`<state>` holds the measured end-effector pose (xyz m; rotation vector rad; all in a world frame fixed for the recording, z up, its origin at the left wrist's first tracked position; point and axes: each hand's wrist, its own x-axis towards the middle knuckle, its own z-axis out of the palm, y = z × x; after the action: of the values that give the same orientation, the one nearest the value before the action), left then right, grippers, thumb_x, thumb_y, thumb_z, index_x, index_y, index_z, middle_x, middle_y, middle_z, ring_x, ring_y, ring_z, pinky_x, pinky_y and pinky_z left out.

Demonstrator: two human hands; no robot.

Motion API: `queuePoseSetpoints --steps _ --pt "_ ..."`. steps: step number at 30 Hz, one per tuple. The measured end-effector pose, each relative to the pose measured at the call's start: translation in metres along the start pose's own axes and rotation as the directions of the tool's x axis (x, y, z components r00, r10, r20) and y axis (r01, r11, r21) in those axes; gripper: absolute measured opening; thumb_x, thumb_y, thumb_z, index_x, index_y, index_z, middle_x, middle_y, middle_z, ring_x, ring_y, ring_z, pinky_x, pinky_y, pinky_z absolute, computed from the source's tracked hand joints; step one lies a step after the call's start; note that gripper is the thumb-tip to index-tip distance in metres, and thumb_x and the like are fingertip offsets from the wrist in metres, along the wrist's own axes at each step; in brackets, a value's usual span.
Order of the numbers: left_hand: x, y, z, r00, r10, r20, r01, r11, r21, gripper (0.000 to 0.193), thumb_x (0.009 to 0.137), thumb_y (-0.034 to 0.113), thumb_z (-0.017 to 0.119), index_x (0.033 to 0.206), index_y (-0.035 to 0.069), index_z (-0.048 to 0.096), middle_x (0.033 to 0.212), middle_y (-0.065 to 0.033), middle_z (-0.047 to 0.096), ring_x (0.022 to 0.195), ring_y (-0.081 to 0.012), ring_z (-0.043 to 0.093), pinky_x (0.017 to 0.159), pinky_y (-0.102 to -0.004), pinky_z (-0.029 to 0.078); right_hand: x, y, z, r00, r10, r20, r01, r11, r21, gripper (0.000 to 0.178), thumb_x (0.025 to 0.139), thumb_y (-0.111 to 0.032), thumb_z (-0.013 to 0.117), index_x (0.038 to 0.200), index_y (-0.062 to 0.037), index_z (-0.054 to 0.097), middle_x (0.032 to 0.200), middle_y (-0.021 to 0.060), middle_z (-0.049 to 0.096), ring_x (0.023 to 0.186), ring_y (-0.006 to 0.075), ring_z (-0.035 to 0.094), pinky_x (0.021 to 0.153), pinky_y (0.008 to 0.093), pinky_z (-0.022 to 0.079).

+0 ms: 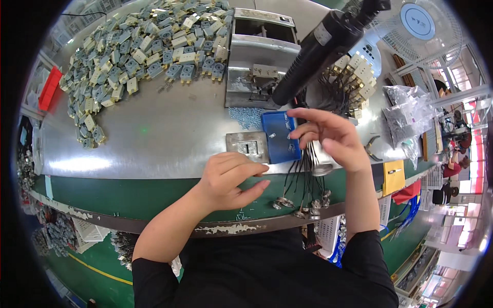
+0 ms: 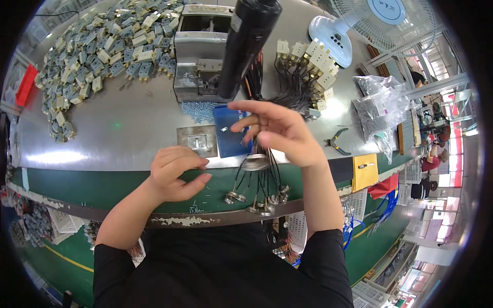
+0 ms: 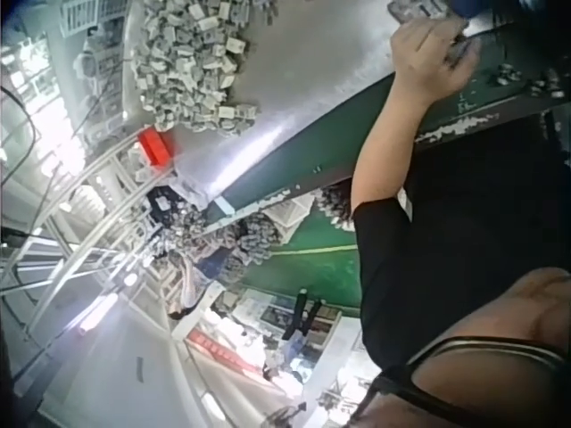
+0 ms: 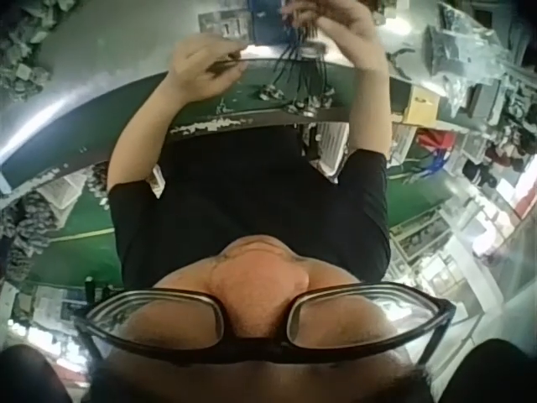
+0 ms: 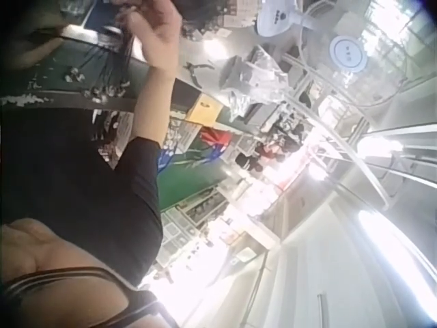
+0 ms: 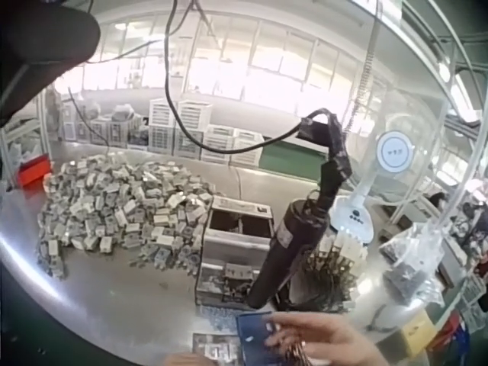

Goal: Manually assembling electronic components by inserting wires and using a power tool to secure parts.

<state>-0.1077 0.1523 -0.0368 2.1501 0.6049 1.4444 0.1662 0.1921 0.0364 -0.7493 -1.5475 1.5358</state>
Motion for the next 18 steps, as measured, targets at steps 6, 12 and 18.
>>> queuePoseSetpoints --steps 6,12,18 --pt "0.001 0.007 -0.007 0.977 -0.208 0.044 0.211 0.925 -0.317 0.092 0.075 0.020 0.097 0.148 -0.001 0.046 0.097 -0.0156 0.076 0.094 -0.0269 0.078 0.083 -0.0366 0.061 0.031 -0.006 0.029 0.958 -0.105 0.268 0.286 0.464 -0.838 0.033 0.072 -0.016 0.088 0.100 -0.0054 0.072 0.098 0.0079 0.073 0.076 0.0231 0.071 0.070 0.0344 0.053" --pt "0.013 0.019 -0.026 0.965 -0.257 0.043 0.258 0.918 -0.302 0.060 0.074 0.021 0.097 0.124 0.001 0.069 0.091 -0.0101 0.076 0.081 -0.0217 0.075 0.076 -0.0315 0.059 0.041 -0.002 0.061 0.935 -0.004 0.354 0.354 0.065 -0.933 0.024 0.076 -0.024 0.084 0.080 -0.0096 0.065 0.075 0.0045 0.064 0.064 0.0277 0.063 0.061 0.0388 0.049" --pt "0.015 0.017 -0.031 0.972 -0.232 0.020 0.233 0.969 -0.086 0.027 0.072 0.018 0.095 0.084 0.010 0.073 0.077 -0.0029 0.071 0.063 -0.0190 0.068 0.057 -0.0301 0.053 0.042 -0.016 0.053 0.968 0.034 0.249 0.199 0.501 -0.842 0.033 0.071 -0.026 0.089 0.087 -0.0044 0.070 0.081 0.0103 0.064 0.073 0.0329 0.065 0.067 0.0411 0.050"
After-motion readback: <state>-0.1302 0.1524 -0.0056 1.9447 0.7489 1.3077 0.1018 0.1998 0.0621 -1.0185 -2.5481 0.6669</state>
